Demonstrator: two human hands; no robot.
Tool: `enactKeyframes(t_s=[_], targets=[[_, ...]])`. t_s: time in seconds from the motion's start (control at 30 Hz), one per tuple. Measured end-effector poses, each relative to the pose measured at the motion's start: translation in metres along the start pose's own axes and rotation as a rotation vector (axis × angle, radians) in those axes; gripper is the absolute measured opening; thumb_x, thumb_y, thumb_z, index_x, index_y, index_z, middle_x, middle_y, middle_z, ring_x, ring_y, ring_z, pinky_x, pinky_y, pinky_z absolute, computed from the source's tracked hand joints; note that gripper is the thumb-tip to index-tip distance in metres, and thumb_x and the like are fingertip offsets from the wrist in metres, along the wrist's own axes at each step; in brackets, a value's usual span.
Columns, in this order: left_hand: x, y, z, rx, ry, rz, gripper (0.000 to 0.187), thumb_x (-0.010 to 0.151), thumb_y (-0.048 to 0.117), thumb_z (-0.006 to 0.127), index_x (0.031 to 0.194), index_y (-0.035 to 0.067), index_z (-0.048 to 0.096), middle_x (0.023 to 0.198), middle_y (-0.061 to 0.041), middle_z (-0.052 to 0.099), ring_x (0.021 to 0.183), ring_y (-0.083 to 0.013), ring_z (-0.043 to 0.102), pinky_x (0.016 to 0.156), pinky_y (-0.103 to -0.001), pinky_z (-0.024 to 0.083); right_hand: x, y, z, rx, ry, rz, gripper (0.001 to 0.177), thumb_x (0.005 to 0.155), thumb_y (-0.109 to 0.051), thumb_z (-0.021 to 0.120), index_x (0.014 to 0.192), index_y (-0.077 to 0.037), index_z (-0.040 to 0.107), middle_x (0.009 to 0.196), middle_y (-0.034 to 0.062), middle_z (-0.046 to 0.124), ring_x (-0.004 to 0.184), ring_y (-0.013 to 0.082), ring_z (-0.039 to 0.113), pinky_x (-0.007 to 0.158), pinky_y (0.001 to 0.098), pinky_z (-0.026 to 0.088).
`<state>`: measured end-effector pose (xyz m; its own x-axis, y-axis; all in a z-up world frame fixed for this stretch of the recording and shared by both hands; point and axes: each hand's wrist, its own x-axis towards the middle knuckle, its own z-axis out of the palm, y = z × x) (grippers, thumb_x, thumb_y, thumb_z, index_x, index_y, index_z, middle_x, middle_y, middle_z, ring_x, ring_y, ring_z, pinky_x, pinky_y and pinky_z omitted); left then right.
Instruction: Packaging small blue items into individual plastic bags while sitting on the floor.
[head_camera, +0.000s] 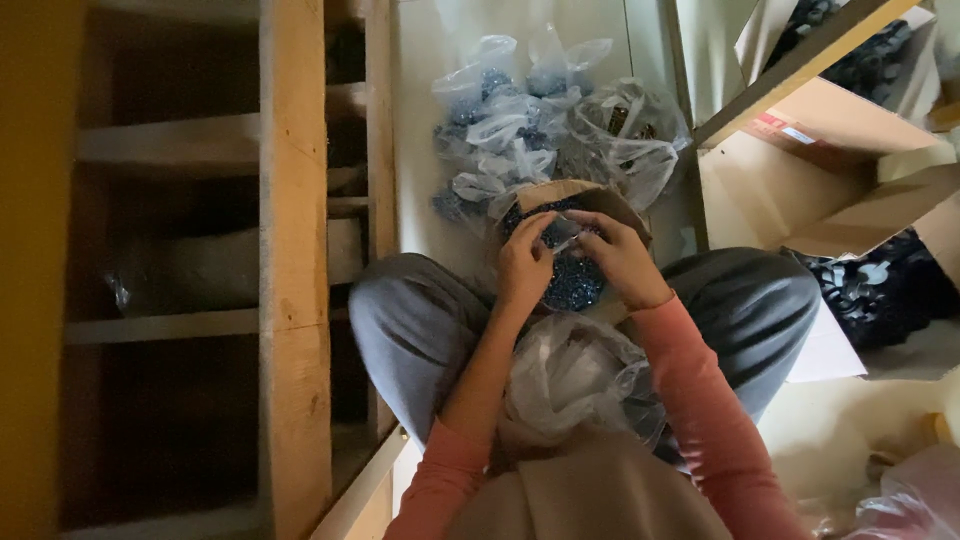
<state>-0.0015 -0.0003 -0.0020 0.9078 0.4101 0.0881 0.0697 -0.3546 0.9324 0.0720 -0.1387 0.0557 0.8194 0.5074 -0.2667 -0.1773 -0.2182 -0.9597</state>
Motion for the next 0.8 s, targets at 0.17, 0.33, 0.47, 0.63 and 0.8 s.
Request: enactKeyframes(t_s=[0.17, 0.33, 0.47, 0.63, 0.8], targets=[[0.001, -0.003, 0.002, 0.0, 0.01, 0.028, 0.048, 0.095, -0.014, 0.049, 0.136, 0.005, 0.065, 0.133, -0.02, 0.064, 0.119, -0.0424, 0.064, 0.087, -0.049, 0.062, 0.001, 0.028, -0.008, 0.292, 0.059, 0.082, 0.04, 0.1, -0.008, 0.058, 0.136, 0.01, 0.06, 0.115, 0.0218, 0.063, 0.098, 0.0203, 0.063, 0.091, 0.0347, 0.057], [-0.001, 0.003, -0.001, 0.014, -0.002, 0.006, 0.048, 0.095, -0.013, 0.05, 0.137, 0.006, 0.065, 0.134, -0.018, 0.063, 0.122, -0.0405, 0.063, 0.091, -0.049, 0.062, 0.006, 0.035, -0.019, 0.204, 0.125, 0.04, 0.034, 0.106, -0.023, 0.062, 0.122, 0.006, 0.068, 0.095, 0.0116, 0.062, 0.084, 0.013, 0.058, 0.072, 0.0274, 0.053], [0.001, 0.0, 0.0, 0.011, -0.013, 0.021, 0.046, 0.097, -0.012, 0.048, 0.137, 0.004, 0.063, 0.135, -0.02, 0.062, 0.123, -0.0421, 0.062, 0.09, -0.051, 0.062, 0.01, 0.018, -0.019, -0.149, 0.115, -0.172, 0.026, 0.105, -0.027, 0.067, 0.116, -0.005, 0.076, 0.099, 0.016, 0.071, 0.092, 0.0258, 0.068, 0.079, 0.0402, 0.054], [0.0, 0.004, -0.001, 0.009, -0.013, 0.012, 0.046, 0.097, -0.012, 0.046, 0.137, 0.003, 0.063, 0.136, -0.02, 0.061, 0.124, -0.0421, 0.062, 0.091, -0.051, 0.062, 0.006, -0.009, -0.001, -0.3, 0.052, -0.282, 0.028, 0.103, -0.027, 0.067, 0.12, -0.006, 0.075, 0.109, 0.0202, 0.074, 0.107, 0.0369, 0.07, 0.089, 0.0477, 0.054], [0.0, 0.007, -0.003, -0.001, -0.031, -0.025, 0.049, 0.094, -0.013, 0.049, 0.138, 0.003, 0.063, 0.138, -0.021, 0.061, 0.126, -0.0417, 0.06, 0.093, -0.049, 0.061, 0.004, 0.015, -0.011, 0.015, 0.019, -0.02, 0.04, 0.102, -0.008, 0.046, 0.138, 0.001, 0.061, 0.104, 0.0151, 0.065, 0.094, 0.0208, 0.061, 0.079, 0.0348, 0.057]])
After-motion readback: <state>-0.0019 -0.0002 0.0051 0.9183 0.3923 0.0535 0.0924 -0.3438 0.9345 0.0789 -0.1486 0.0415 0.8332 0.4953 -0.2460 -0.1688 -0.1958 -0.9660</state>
